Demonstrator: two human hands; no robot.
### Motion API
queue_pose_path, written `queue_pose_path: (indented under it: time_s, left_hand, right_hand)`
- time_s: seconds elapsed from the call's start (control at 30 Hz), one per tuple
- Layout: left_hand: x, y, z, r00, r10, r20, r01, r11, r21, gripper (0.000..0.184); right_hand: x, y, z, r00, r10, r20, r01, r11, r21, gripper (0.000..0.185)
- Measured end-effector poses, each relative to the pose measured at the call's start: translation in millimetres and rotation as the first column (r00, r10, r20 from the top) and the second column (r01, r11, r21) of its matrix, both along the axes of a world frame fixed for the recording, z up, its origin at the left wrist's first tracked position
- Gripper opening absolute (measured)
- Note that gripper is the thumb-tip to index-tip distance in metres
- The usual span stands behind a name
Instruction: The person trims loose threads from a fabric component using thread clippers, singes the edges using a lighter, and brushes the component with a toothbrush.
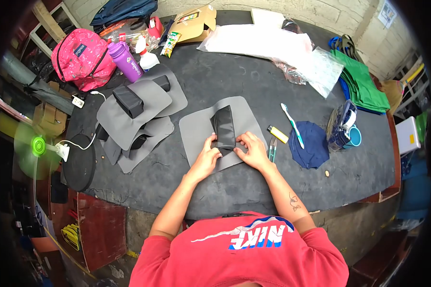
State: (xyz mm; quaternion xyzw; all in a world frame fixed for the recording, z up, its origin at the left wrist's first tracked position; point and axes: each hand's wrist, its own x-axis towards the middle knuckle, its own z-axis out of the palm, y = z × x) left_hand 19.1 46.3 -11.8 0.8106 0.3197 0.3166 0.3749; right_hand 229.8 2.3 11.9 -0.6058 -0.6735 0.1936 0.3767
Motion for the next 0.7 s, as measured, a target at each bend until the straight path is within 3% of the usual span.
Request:
queue_pose_path:
  time_s: [0.03,0.1,0.2,0.33,0.4,0.43,0.5,0.53,0.6,0.67,0.7]
  left_hand:
    - [-3,-2,12,1.0,0.001,0.0,-0.001,1.0,-0.001,0.013]
    - [-11,-9,38,0.902,0.025,-0.431,0.051,0.985,0.164,0.006]
    - [-18,-9,50,0.831,-0.008,-0.557,0.168,0.957,0.236,0.005]
    - [-24,-17,67,0.896,0.056,-0.441,0.037,0.979,0.2,0.013]
    - [-27,-21,81,0.878,-0.028,-0.478,0.036,0.999,0.008,0.021]
    - [-29,-19,75,0.879,-0.026,-0.476,0.035,0.999,0.011,0.021]
    - [-32,-16,63,0.945,0.123,-0.302,-0.135,0.991,-0.02,0.024]
    - [-29,-18,61,0.946,0.119,-0.301,-0.133,0.991,-0.023,0.024]
    - [-15,-24,59,0.894,0.442,-0.068,-0.447,0.879,-0.163,0.015]
    - [-1,-28,56,0.906,0.422,0.027,-0.42,0.906,-0.059,0.017]
    - [7,-30,53,0.9,0.435,-0.021,-0.435,0.901,0.009,0.019]
  right_hand:
    - [1,0,-1,1.0,0.001,0.0,-0.001,1.0,-0.001,0.027]
    - [3,3,-1,1.0,0.017,0.007,-0.017,1.0,-0.013,0.027]
    - [8,10,1,0.998,0.054,0.035,-0.054,0.998,-0.018,0.026]
    - [17,23,-4,0.989,0.137,-0.054,-0.137,0.991,-0.006,0.029]
    - [20,24,1,0.986,0.16,-0.047,-0.16,0.987,-0.013,0.029]
    - [19,20,13,0.992,0.122,0.035,-0.122,0.992,-0.014,0.027]
    - [20,11,27,0.994,0.009,0.11,-0.015,0.999,0.05,0.02]
    - [22,3,31,0.994,0.007,0.111,-0.012,0.999,0.047,0.02]
    - [30,-14,35,0.948,-0.265,-0.174,0.25,0.962,-0.105,0.015]
    - [42,-30,30,0.918,-0.365,0.154,0.376,0.925,-0.049,0.014]
    - [46,-37,26,0.902,-0.355,0.244,0.392,0.912,-0.122,0.022]
